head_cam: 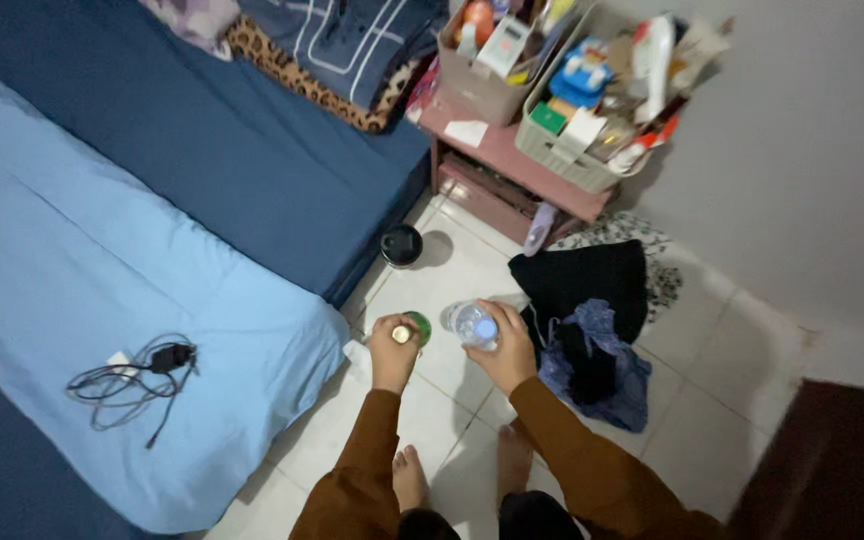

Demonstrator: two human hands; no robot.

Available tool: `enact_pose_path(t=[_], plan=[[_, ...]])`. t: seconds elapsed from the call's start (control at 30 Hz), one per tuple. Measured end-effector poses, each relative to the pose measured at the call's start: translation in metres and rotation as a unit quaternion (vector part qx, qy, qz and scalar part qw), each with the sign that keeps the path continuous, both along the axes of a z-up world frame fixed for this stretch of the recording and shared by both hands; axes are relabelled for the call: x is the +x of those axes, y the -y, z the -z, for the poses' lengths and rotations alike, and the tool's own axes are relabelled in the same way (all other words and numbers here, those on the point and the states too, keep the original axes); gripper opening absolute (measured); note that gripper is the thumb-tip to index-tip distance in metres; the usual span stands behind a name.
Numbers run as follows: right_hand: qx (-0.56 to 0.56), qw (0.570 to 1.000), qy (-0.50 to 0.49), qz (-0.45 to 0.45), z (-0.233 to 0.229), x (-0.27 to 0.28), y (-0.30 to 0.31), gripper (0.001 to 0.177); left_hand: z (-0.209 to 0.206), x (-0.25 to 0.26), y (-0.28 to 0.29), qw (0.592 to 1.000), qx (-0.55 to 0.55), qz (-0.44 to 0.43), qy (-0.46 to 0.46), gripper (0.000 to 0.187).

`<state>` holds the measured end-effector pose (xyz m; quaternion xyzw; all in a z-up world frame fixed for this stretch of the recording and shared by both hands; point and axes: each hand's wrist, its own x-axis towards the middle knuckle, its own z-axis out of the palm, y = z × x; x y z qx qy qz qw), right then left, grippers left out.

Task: The person tidies a bedroom by moving a small fan, plugging it into a power strip, and arranging various items on the floor and bed. They handle a laptop, a water bottle, a green bottle, and several pieces of clothing, placing them in different locations.

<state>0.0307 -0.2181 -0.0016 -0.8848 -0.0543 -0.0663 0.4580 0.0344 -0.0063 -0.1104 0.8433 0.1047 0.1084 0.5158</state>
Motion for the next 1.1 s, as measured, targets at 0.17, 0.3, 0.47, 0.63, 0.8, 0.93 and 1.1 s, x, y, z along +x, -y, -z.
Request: enact_pose_path(t=[0.17, 0.3, 0.47, 0.63, 0.8, 0.93, 1.1], plan=[[0.064, 0.994, -0.071, -0.045, 0.118, 0.049, -0.002, 0.075, 0.103, 0.033, -0.004, 0.999, -0.042, -0.010, -0.027, 0.018], [0.031, 0.994, -0.020, -0.103, 0.200, 0.073, -0.007, 0.077, 0.166, 0.059, -0.019, 0.999, 0.004, 0.025, -0.043, 0.013], [0.029, 0.992, -0.007, -0.123, 0.280, 0.078, -0.016, 0.075, 0.213, 0.069, -0.030, 0.996, -0.023, 0.075, -0.047, 0.008], [0.016, 0.987, 0.065, -0.144, 0.331, 0.083, -0.026, 0.078, 0.237, 0.068, -0.037, 0.993, -0.050, 0.092, -0.049, 0.008], [-0.015, 0.990, 0.035, -0.138, 0.338, 0.085, -0.035, 0.080, 0.268, 0.085, -0.045, 0.996, -0.003, 0.090, 0.013, 0.010], [-0.013, 0.986, 0.077, -0.144, 0.349, 0.078, -0.036, 0.085, 0.304, 0.084, -0.052, 0.997, 0.003, 0.071, -0.009, 0.009], [0.034, 0.994, 0.003, -0.106, 0.377, 0.099, 0.015, 0.090, 0.321, 0.085, -0.059, 0.996, -0.030, 0.070, -0.043, 0.009]])
